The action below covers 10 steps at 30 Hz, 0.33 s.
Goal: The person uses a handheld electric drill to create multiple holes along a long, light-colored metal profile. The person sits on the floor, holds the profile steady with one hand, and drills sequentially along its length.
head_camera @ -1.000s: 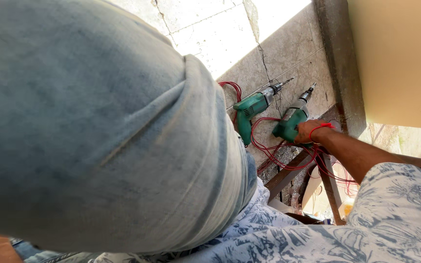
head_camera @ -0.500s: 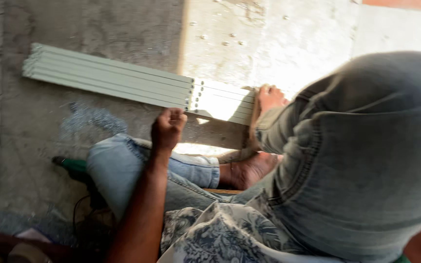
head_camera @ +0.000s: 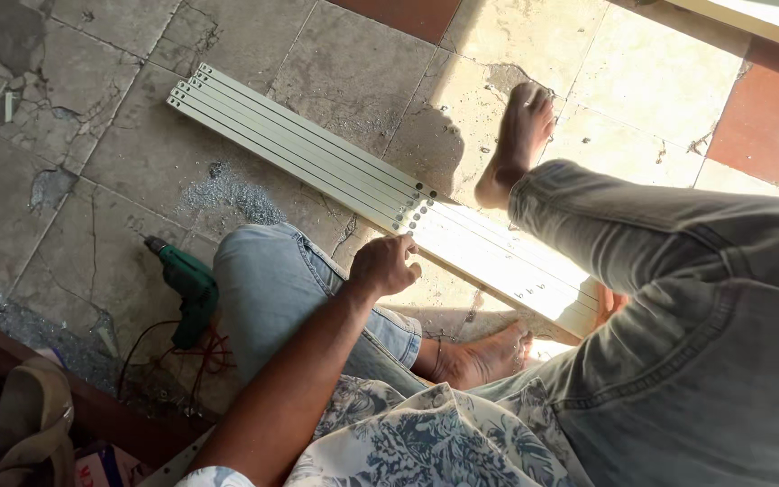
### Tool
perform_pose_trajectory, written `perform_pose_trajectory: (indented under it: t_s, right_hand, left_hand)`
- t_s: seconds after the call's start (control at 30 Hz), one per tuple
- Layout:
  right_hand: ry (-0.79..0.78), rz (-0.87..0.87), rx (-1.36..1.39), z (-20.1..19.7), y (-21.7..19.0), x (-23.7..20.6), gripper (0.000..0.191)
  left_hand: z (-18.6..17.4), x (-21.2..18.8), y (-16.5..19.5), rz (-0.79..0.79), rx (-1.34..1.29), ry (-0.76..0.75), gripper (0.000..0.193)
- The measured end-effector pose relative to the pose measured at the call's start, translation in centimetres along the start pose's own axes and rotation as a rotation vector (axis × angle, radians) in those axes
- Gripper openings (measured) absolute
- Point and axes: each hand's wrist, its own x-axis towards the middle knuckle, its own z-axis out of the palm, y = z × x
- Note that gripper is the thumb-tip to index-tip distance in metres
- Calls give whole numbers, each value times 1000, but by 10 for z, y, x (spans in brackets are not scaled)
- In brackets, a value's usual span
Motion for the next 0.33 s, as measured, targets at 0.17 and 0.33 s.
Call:
perform_pose_trajectory:
  t_s: [0.17,0.33]
  right_hand:
    - [120,218,-238,-34,32,73,47]
    - [103,256,-325,-32,68,107,46]
  left_hand:
    - [-17,15,12,100,380,-100,75]
    - [-56,90,-21,36,893,-280,121]
